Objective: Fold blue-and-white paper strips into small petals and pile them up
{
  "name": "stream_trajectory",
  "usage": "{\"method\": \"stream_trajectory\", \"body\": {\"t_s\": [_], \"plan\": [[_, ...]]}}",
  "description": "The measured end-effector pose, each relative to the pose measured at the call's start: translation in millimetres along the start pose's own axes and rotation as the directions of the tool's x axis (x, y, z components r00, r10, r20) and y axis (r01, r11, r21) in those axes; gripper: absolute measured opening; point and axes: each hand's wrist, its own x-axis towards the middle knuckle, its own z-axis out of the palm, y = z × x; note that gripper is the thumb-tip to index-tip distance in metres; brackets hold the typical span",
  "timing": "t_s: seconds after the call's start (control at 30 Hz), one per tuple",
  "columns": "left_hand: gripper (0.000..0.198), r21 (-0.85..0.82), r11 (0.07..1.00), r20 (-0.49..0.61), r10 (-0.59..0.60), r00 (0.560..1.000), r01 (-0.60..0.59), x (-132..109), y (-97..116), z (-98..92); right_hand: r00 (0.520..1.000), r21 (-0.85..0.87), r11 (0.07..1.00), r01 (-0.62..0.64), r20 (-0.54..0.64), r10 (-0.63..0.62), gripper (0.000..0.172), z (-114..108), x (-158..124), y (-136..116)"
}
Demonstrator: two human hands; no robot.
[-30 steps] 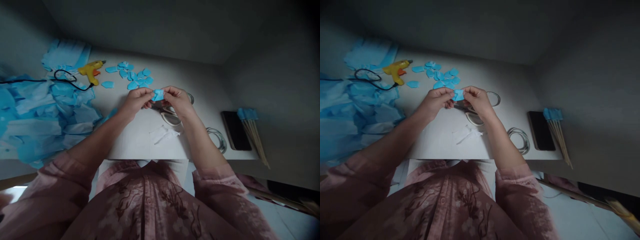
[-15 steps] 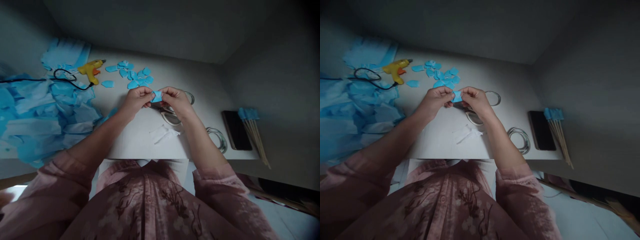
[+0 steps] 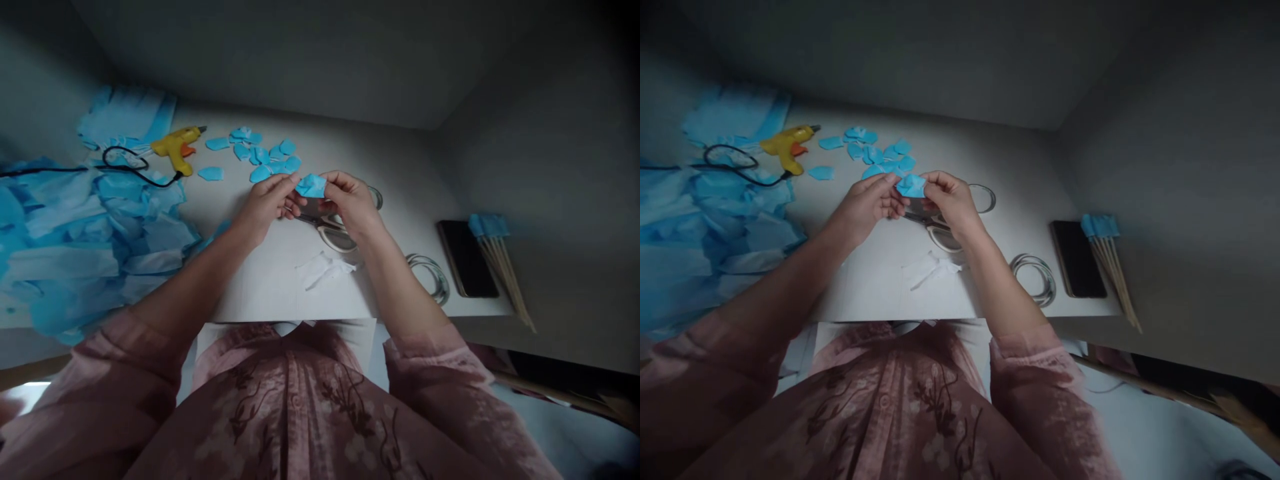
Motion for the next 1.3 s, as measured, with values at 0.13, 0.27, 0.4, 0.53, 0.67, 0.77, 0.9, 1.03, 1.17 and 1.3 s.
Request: {"method": "stream_trajectory", "body": {"t_s": [0.13,0.27,0.4,0.53,0.67,0.77,0.9,1.03,1.17,1.3], "plan": [[0.032,0.009,1.000,-0.007,-0.007,1.000,0.007,-0.6,0.6,0.7,1.000,-0.014,1.000,0.009,0.030,-0.008,0.015,-0.7,0.5,1.6],[0.028,0.012,1.000,0.004,0.023,1.000,-0.023,0.0,-1.4,-0.1,0.998,-0.011,1.000,0.013,0.063,-0.012,0.015,-1.4,-0.8,2.0],[0.024,0.022,0.999,-0.001,0.039,0.999,-0.039,0.2,-3.2,-1.1,0.991,0.006,1.000,0.016,0.129,-0.016,0.020,-1.0,-3.0,0.2],[0.018,0.023,0.999,-0.004,0.036,0.999,-0.036,-0.1,-1.8,-0.5,0.974,-0.009,1.000,0.015,0.227,-0.013,0.034,-0.8,-4.1,-1.5],[0.014,0.019,1.000,-0.027,0.018,0.999,-0.017,0.4,0.1,1.0,0.962,-0.019,1.000,0.023,0.272,-0.017,0.041,-2.5,-3.5,0.1],[0.012,0.024,0.999,-0.026,0.022,0.999,-0.021,0.7,0.6,1.2,0.963,-0.005,1.000,0.028,0.267,-0.026,0.041,-3.5,-3.1,1.4],[0.015,0.090,0.996,-0.025,0.026,0.999,-0.024,-0.4,2.5,1.3,0.969,-0.026,1.000,0.018,0.248,-0.011,0.038,-2.4,-4.2,0.6],[0.016,0.142,0.989,-0.049,0.045,0.998,-0.037,-1.9,4.8,2.7,0.976,-0.062,0.998,0.019,0.218,-0.005,0.030,0.3,-3.9,0.8],[0.015,0.137,0.990,-0.051,0.047,0.998,-0.039,-1.8,4.4,2.9,0.984,-0.084,0.995,0.057,0.176,-0.041,0.011,2.1,-2.5,2.4],[0.015,0.105,0.994,-0.035,0.040,0.999,-0.036,-0.5,1.1,1.2,0.989,-0.129,0.990,0.057,0.145,-0.038,0.003,2.5,-3.4,-0.4]]}}
